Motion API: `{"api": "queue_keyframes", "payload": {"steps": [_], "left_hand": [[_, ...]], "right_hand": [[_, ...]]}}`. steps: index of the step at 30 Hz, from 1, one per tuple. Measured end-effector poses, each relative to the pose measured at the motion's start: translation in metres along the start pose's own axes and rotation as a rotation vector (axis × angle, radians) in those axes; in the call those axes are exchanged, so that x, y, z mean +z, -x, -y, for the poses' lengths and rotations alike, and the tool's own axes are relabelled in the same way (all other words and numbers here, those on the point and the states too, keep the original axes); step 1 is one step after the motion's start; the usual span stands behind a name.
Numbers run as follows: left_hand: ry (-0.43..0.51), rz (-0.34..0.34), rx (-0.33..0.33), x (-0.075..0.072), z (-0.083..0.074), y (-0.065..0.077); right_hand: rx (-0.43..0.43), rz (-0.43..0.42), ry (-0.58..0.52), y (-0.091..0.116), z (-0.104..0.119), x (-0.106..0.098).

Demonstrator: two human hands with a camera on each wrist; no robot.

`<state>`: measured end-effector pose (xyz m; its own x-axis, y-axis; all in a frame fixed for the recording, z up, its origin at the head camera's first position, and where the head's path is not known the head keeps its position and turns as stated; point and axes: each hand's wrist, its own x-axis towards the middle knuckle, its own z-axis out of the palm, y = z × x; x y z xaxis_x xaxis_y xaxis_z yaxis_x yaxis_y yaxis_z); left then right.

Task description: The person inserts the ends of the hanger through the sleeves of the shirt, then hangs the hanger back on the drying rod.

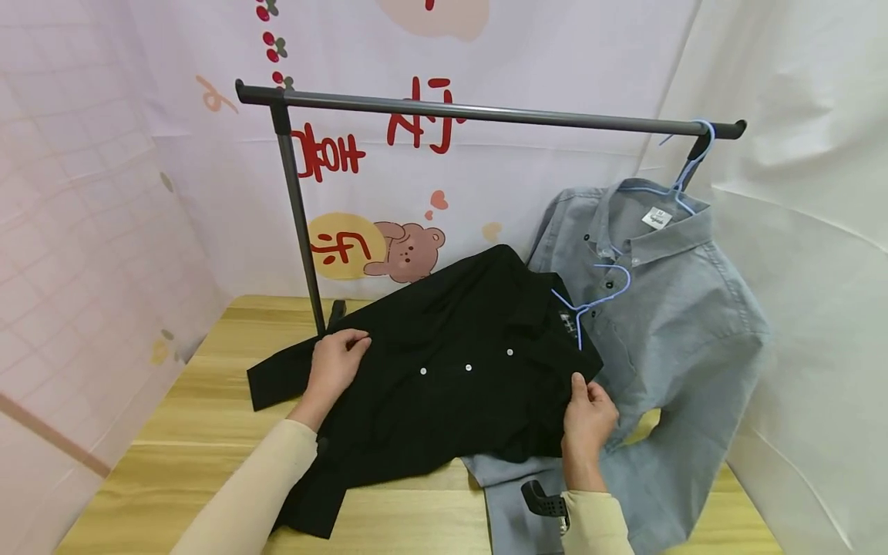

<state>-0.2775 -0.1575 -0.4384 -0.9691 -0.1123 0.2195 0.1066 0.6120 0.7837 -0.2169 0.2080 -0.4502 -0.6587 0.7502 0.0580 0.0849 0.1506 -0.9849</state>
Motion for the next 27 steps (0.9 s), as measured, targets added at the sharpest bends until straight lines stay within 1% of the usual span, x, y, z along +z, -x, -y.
{"api": "queue_keyframes", "payload": {"steps": [1, 3, 4, 6, 8, 11, 12, 13, 15, 16, 19, 21, 22, 23, 24, 25, 27], "left_hand": [[0.038, -0.066, 0.002, -0.006, -0.002, 0.001], [0.105, -0.192, -0.017, -0.021, -0.002, 0.002], [0.127, -0.243, -0.034, -0.029, -0.001, 0.002], [0.147, -0.317, -0.087, -0.046, 0.004, -0.002], [0.127, -0.357, -0.132, -0.062, 0.013, -0.008], [0.054, -0.352, -0.182, -0.085, 0.032, -0.016], [0.023, -0.336, -0.191, -0.091, 0.040, -0.018], [-0.012, -0.304, -0.196, -0.096, 0.047, -0.018], [-0.076, -0.193, -0.207, -0.103, 0.062, -0.013], [-0.099, -0.120, -0.214, -0.105, 0.069, -0.010], [-0.150, 0.129, -0.239, -0.107, 0.088, 0.005], [-0.157, 0.265, -0.261, -0.105, 0.098, 0.013], [-0.160, 0.319, -0.272, -0.104, 0.103, 0.017], [-0.166, 0.355, -0.272, -0.102, 0.106, 0.020], [-0.178, 0.373, -0.260, -0.101, 0.108, 0.024], [-0.185, 0.370, -0.252, -0.099, 0.110, 0.027], [-0.194, 0.302, -0.199, -0.093, 0.109, 0.035]], "right_hand": [[0.003, -0.004, -0.002, -0.001, 0.000, -0.001], [0.004, -0.008, -0.004, -0.003, 0.001, -0.002], [0.005, -0.008, -0.005, -0.004, 0.001, -0.002], [0.012, -0.008, -0.014, -0.005, 0.000, -0.002], [0.014, -0.013, -0.025, -0.006, 0.000, -0.003], [0.024, -0.019, -0.040, -0.006, 0.000, -0.004], [0.028, -0.020, -0.039, -0.006, 0.000, -0.004], [0.030, -0.021, -0.035, -0.006, -0.001, -0.004], [0.038, -0.017, -0.025, -0.005, -0.001, -0.003], [0.043, -0.011, -0.016, -0.004, -0.001, -0.003], [0.041, 0.006, 0.000, -0.003, -0.002, -0.002], [0.031, 0.014, 0.003, -0.002, -0.002, -0.002], [0.025, 0.013, 0.001, -0.002, -0.002, -0.002], [0.018, 0.009, -0.003, -0.002, -0.003, -0.001], [0.011, 0.004, -0.002, -0.002, -0.003, -0.001], [0.010, 0.003, -0.001, -0.002, -0.004, -0.001], [0.009, 0.004, 0.001, -0.002, -0.005, 0.000]]}}
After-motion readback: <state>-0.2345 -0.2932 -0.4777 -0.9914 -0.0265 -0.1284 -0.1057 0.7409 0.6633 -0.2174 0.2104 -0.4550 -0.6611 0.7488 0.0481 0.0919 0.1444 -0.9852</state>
